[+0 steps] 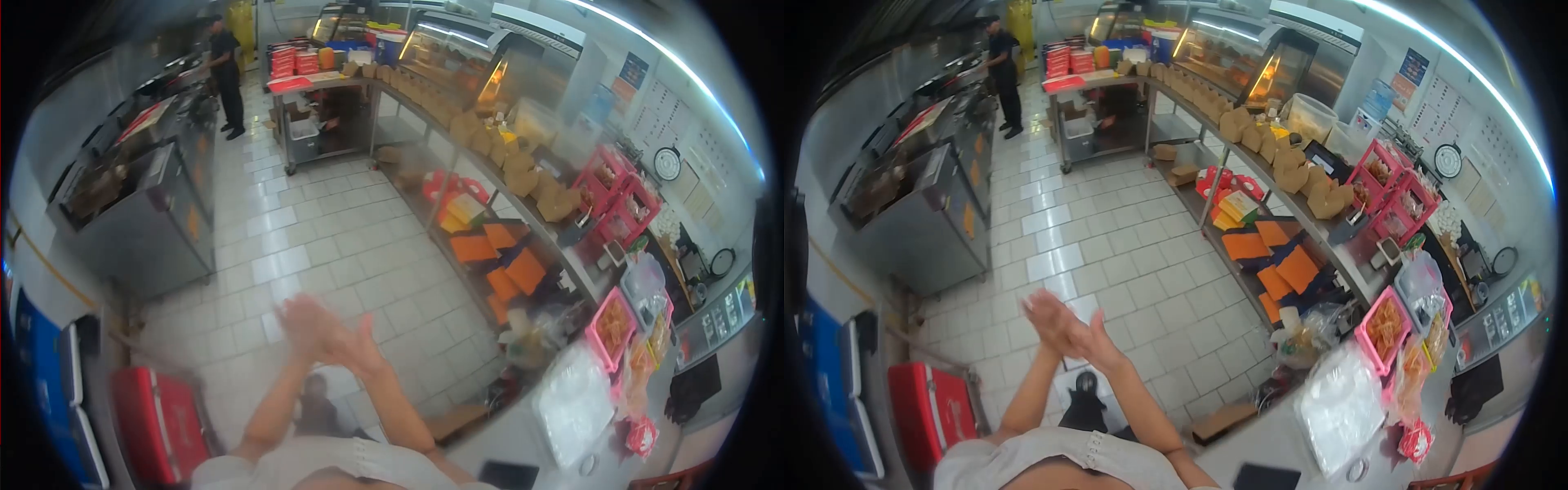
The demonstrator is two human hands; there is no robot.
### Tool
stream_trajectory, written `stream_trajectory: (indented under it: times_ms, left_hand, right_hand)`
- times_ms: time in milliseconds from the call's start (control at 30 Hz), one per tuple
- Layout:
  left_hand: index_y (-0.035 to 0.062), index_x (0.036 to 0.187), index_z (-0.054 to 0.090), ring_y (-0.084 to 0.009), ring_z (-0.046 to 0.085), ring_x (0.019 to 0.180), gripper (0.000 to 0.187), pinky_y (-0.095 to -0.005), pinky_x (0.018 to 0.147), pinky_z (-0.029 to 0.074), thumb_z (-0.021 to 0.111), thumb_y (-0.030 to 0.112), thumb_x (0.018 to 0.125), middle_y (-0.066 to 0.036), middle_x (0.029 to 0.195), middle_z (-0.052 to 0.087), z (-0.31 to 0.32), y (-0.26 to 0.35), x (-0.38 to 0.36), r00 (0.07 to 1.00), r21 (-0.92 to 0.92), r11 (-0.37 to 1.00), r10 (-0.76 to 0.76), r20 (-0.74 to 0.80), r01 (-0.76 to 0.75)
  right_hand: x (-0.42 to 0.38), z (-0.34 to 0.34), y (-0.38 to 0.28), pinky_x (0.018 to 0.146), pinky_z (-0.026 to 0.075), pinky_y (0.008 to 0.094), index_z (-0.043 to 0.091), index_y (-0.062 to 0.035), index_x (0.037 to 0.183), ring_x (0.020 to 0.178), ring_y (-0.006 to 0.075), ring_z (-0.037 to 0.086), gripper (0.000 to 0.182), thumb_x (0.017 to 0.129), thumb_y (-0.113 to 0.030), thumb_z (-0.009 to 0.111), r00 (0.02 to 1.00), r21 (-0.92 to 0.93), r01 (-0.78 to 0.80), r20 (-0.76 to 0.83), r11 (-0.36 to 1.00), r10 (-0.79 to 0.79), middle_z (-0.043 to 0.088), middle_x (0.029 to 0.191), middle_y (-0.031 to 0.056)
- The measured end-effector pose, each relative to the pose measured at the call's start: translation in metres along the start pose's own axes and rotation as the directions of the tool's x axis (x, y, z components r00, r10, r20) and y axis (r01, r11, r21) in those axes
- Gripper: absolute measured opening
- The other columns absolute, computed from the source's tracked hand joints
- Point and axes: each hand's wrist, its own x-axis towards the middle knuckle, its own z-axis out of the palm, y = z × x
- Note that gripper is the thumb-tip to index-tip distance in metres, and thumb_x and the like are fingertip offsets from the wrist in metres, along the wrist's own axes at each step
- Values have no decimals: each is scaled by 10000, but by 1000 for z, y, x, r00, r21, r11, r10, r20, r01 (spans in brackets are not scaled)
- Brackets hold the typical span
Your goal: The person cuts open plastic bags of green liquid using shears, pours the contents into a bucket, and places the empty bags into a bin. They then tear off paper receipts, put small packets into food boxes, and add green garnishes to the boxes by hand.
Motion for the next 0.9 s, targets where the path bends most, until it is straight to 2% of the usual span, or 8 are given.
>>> stream_trajectory:
  times_ms: [67,133,233,300,433,567,667,900]
  left_hand:
    - [77,1173,485,-393,311,1208,665,-569,982,148,533,545,703,-195,1291,363,45,-88,4,980,294,943,-185,77,155]
    - [59,1207,434,-388,333,1192,677,-515,990,186,579,492,708,-211,1266,382,88,-152,3,686,495,817,-543,485,297]
    - [31,1259,357,-380,366,1167,725,-433,1003,242,647,412,714,-235,1229,410,162,-185,1,404,476,823,-567,718,309]
    - [17,1240,379,-355,412,1132,705,-394,970,296,669,373,705,-226,1205,438,222,-192,6,414,216,870,-413,811,444]
    - [-14,1188,429,-309,525,1018,670,-350,845,427,702,333,684,-193,1149,502,342,-203,22,409,-114,752,-219,886,649]
    - [-7,1187,435,-319,500,1029,664,-369,872,401,694,345,686,-198,1140,498,500,-204,58,386,-194,635,-178,905,748]
    - [-23,1187,421,-327,511,1005,679,-368,860,409,699,329,678,-202,1121,506,639,-202,68,621,-374,672,-166,766,640]
    - [-66,1266,232,-386,363,1146,844,-381,926,355,685,343,683,-259,1259,334,849,-153,146,730,-287,792,-268,629,539]
  right_hand:
    - [20,-46,-4,1030,136,427,197,-34,1344,1225,288,308,995,694,-779,84,942,73,211,251,975,-223,336,1315,181]
    - [19,-127,12,1032,129,421,243,-23,1327,1196,283,354,957,720,-755,129,889,314,122,387,942,-244,406,1262,185]
    - [28,-187,3,997,216,405,378,-29,1264,1102,260,459,756,808,-629,324,904,-217,-98,-428,971,-4,516,1149,172]
    - [22,-241,3,931,329,350,466,-31,1191,1015,231,517,536,835,-431,492,679,-451,-506,-734,735,16,555,1106,116]
    - [16,-340,-73,758,439,276,513,-24,1122,896,139,539,349,814,-174,573,483,-531,-505,-827,681,-286,568,988,70]
    - [22,-454,-180,775,439,277,422,19,1187,911,178,549,515,754,-145,648,80,-519,-386,-842,763,-533,558,1020,116]
    - [17,-572,-231,893,385,336,310,29,1260,1065,270,479,790,648,-213,746,-43,-595,-691,-533,410,-845,468,1163,203]
    - [87,-658,-270,1002,254,368,173,45,1313,1202,342,320,1067,511,-238,818,-186,-596,-680,-422,426,-887,320,1283,250]
